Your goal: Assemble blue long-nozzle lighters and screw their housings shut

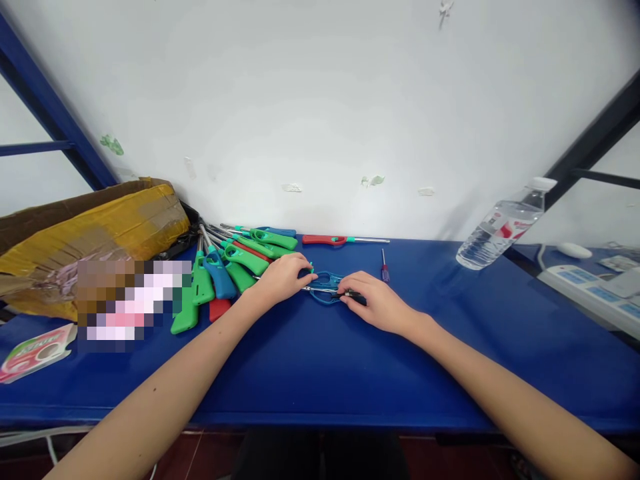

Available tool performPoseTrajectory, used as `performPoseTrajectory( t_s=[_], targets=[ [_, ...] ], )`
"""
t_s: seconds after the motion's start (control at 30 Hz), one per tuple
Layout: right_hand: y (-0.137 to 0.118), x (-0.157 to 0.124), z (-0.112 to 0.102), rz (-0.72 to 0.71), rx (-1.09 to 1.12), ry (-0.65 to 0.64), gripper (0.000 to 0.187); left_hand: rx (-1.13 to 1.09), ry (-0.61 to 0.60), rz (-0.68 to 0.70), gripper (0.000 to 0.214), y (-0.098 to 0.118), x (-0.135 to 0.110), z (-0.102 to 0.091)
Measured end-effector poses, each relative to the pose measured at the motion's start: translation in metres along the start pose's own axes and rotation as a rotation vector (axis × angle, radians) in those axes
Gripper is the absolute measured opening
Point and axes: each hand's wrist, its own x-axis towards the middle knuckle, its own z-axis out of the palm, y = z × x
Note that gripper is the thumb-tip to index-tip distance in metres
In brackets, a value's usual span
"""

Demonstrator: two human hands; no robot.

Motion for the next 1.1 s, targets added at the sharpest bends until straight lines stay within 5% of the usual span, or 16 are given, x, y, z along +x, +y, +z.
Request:
performPoseTrajectory(
  t_s=[0.17,0.27,0.43,0.63,0.9,1.1],
  targets=[
    [0.001,-0.001,0.000,0.005,0.013,0.005,0.015,-0.037,0.056,0.070,0.029,0.000,-0.006,-0.015],
    [0.001,-0.001,0.000,0.003,0.016,0.005,0.016,-0.106,-0.104,0.234,0.026,-0.001,-0.011,-0.029],
    [0.000,-0.001,-0.001,0.004,0.012,0.007,0.016,-0.083,-0.238,0.222,0.019,-0.003,-0.015,-0.041],
    [0.002,-0.001,0.000,-0.001,-0.012,0.017,0.014,-0.020,-0.269,0.171,0.016,-0.005,-0.018,-0.039],
    [0.014,-0.002,-0.003,0.007,-0.028,0.012,0.015,0.016,-0.128,0.170,0.023,-0.002,-0.019,-0.022],
    [0.019,-0.003,-0.007,0.011,-0.012,0.003,0.015,-0.006,-0.131,0.172,0.023,-0.002,-0.018,-0.020]
  ],
)
